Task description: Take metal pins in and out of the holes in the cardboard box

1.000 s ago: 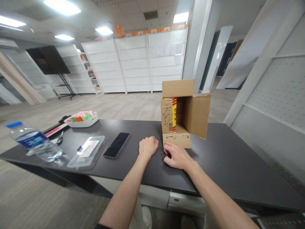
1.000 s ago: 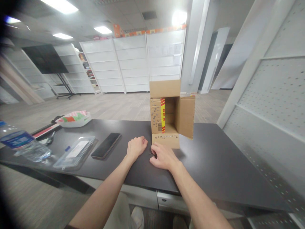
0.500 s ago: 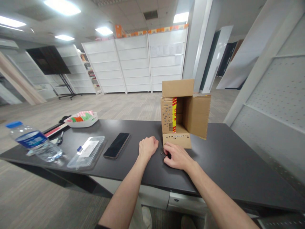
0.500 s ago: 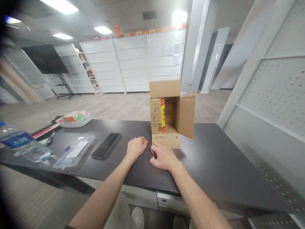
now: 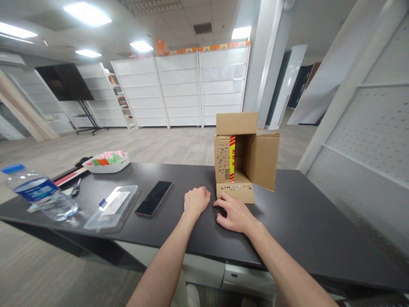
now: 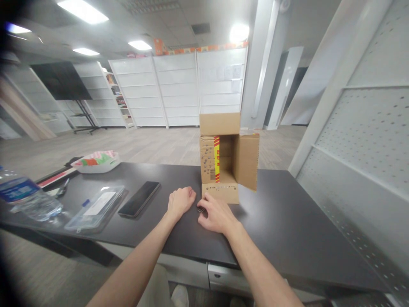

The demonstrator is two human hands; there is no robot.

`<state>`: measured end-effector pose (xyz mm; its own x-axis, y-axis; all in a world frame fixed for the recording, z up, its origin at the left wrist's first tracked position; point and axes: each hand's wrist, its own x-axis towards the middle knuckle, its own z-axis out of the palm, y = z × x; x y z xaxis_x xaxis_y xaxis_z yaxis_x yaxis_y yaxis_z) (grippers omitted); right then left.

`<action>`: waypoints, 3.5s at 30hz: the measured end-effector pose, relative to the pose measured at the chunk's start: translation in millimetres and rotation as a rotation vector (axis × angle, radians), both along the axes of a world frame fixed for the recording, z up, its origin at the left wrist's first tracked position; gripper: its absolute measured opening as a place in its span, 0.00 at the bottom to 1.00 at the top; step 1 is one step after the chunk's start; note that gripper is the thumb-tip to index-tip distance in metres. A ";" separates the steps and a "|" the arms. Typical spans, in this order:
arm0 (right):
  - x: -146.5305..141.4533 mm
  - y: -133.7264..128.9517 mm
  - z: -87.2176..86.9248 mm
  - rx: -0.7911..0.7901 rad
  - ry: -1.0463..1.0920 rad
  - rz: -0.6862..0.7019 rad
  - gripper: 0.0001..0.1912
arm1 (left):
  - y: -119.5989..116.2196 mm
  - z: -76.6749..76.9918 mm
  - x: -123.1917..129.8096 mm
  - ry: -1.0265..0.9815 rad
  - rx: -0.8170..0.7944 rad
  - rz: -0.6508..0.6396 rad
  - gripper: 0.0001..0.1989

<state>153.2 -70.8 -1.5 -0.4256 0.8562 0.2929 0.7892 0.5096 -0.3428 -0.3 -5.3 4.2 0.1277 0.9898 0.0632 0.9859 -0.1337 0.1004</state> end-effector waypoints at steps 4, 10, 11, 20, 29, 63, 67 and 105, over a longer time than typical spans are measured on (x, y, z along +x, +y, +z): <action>0.2 1.1 -0.9 0.012 0.007 -0.014 0.08 | -0.6 1.2 0.7 0.001 -0.005 0.001 0.19; 0.3 2.1 -2.4 0.020 0.015 -0.014 0.04 | -1.3 1.4 -0.2 0.000 0.003 -0.001 0.19; 0.2 2.1 -2.0 0.018 0.016 -0.015 0.04 | -1.4 1.7 -0.3 0.000 0.003 -0.003 0.19; 0.0 2.4 -1.5 0.030 0.017 -0.003 0.04 | 0.6 -0.5 0.2 0.008 0.030 -0.009 0.18; 0.5 0.9 -0.3 0.030 0.023 -0.004 0.04 | 0.2 1.6 0.9 0.009 0.004 0.012 0.19; 4.4 18.8 -13.7 0.458 0.075 -0.464 0.17 | 4.1 -5.5 -1.3 0.003 0.004 0.000 0.20; 4.6 19.3 -15.7 0.444 0.036 -0.481 0.17 | 4.0 -5.4 -1.6 0.008 0.012 -0.011 0.20; 8.0 18.5 -14.1 0.430 0.022 -0.604 0.09 | 3.7 -2.9 -0.6 0.006 0.009 -0.004 0.20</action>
